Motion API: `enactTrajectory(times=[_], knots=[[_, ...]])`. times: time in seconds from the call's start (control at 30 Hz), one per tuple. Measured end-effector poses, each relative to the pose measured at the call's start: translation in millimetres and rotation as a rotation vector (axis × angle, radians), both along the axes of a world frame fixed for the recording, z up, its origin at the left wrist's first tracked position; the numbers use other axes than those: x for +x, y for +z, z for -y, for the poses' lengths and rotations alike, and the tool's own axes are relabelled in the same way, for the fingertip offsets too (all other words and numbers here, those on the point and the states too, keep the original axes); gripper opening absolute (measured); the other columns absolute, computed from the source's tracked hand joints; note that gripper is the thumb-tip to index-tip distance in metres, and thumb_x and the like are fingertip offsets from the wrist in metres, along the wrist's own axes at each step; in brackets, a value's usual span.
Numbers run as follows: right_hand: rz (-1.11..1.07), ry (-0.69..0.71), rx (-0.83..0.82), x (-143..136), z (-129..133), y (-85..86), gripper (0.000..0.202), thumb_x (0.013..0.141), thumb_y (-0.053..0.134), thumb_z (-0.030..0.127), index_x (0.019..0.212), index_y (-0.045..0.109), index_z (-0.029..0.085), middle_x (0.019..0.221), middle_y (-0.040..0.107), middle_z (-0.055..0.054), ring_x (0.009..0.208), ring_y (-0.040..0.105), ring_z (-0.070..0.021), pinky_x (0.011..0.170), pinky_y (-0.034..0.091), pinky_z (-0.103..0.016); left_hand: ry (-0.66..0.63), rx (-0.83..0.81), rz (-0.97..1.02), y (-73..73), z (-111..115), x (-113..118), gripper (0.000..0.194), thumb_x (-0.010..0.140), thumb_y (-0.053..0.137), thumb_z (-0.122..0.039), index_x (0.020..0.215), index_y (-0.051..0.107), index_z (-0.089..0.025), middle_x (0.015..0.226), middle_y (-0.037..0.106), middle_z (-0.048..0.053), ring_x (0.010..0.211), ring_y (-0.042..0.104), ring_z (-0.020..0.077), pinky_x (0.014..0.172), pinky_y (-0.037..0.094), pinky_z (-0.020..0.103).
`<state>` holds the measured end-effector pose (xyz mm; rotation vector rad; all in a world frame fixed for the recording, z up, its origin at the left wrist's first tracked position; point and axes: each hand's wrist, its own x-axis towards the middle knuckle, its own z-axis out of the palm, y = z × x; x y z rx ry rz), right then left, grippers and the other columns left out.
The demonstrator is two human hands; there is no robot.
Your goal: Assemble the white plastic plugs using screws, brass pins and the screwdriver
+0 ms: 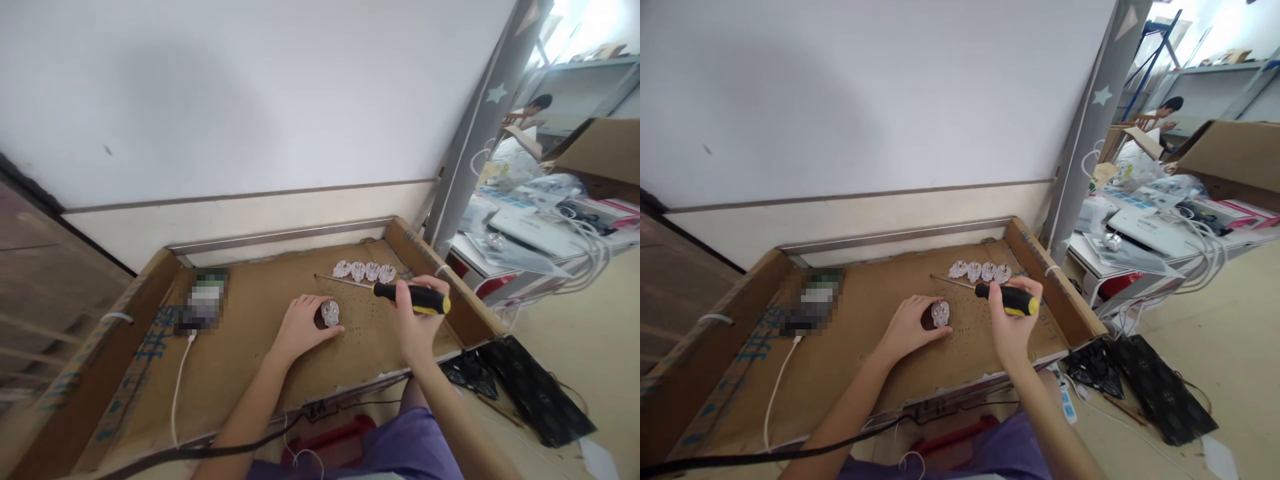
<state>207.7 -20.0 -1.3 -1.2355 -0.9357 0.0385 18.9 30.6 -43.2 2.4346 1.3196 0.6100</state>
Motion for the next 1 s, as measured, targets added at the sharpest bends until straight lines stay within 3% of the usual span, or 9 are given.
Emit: enactTrajectory(times=[0.13,0.23,0.33,0.47,0.57,0.67,1.0], knots=[[0.161,-0.015,-0.205,29.6,25.3,-30.9,0.038,0.072,0.067,0.037,0.095,0.046,0.017,0.082,0.054,-0.001,0.073,0.054,-0.0100,0.067,0.042,-0.022,-0.014,0.032,0.007,2.6,0.9,3.2,0.064,0.066,0.066,-0.058,0.117,0.053,-0.021,0.113,0.062,0.005,0.105,0.053,0.0241,0.091,0.040,0.038],[0.355,0.105,-0.384,49.7,31.0,-49.5,0.029,0.073,0.065,0.038,0.090,0.052,0.017,0.085,0.058,-0.003,0.077,0.055,-0.0134,0.070,0.042,-0.025,0.093,0.129,-0.002,11.9,0.1,-17.1,0.054,0.075,0.059,-0.054,0.119,0.052,-0.023,0.116,0.061,0.006,0.107,0.053,0.0235,0.092,0.041,0.037],[0.534,0.230,-0.508,56.4,29.0,-63.7,0.019,0.077,0.059,0.032,0.091,0.058,0.020,0.090,0.060,-0.003,0.084,0.054,-0.0156,0.073,0.040,-0.027,0.376,0.317,-0.077,23.1,-1.3,-70.1,0.041,0.085,0.045,-0.045,0.115,0.055,-0.019,0.114,0.061,0.009,0.107,0.053,0.0248,0.095,0.039,0.039],[0.661,0.226,-0.576,50.1,29.3,-74.8,0.029,0.077,0.052,0.023,0.106,0.056,0.025,0.102,0.059,-0.002,0.095,0.050,-0.0191,0.079,0.037,-0.032,0.735,0.459,-0.343,27.5,7.0,-151.9,0.039,0.086,0.040,-0.042,0.102,0.063,-0.016,0.118,0.057,0.012,0.107,0.051,0.0335,0.088,0.042,0.047],[0.703,0.187,-0.592,46.5,32.2,-77.9,0.032,0.079,0.049,0.023,0.111,0.055,0.025,0.111,0.055,-0.003,0.101,0.046,-0.0204,0.081,0.035,-0.033,0.707,0.395,-0.465,25.3,17.1,-181.9,0.042,0.084,0.039,-0.046,0.097,0.064,-0.016,0.117,0.056,0.014,0.105,0.051,0.0355,0.082,0.046,0.047],[0.725,0.163,-0.598,47.4,32.7,-78.3,0.032,0.079,0.049,0.025,0.111,0.054,0.026,0.114,0.053,-0.002,0.102,0.045,-0.0203,0.083,0.034,-0.034,0.660,0.381,-0.486,25.2,21.3,-183.2,0.043,0.085,0.037,-0.046,0.098,0.064,-0.014,0.116,0.056,0.016,0.103,0.052,0.0359,0.082,0.046,0.048],[0.770,0.125,-0.579,48.0,31.0,-79.4,0.030,0.079,0.049,0.027,0.108,0.054,0.025,0.113,0.053,-0.002,0.104,0.044,-0.0200,0.086,0.035,-0.034,0.711,0.349,-0.509,26.2,22.4,-175.6,0.040,0.085,0.039,-0.046,0.097,0.066,-0.018,0.122,0.055,0.012,0.105,0.051,0.0362,0.080,0.048,0.050]])
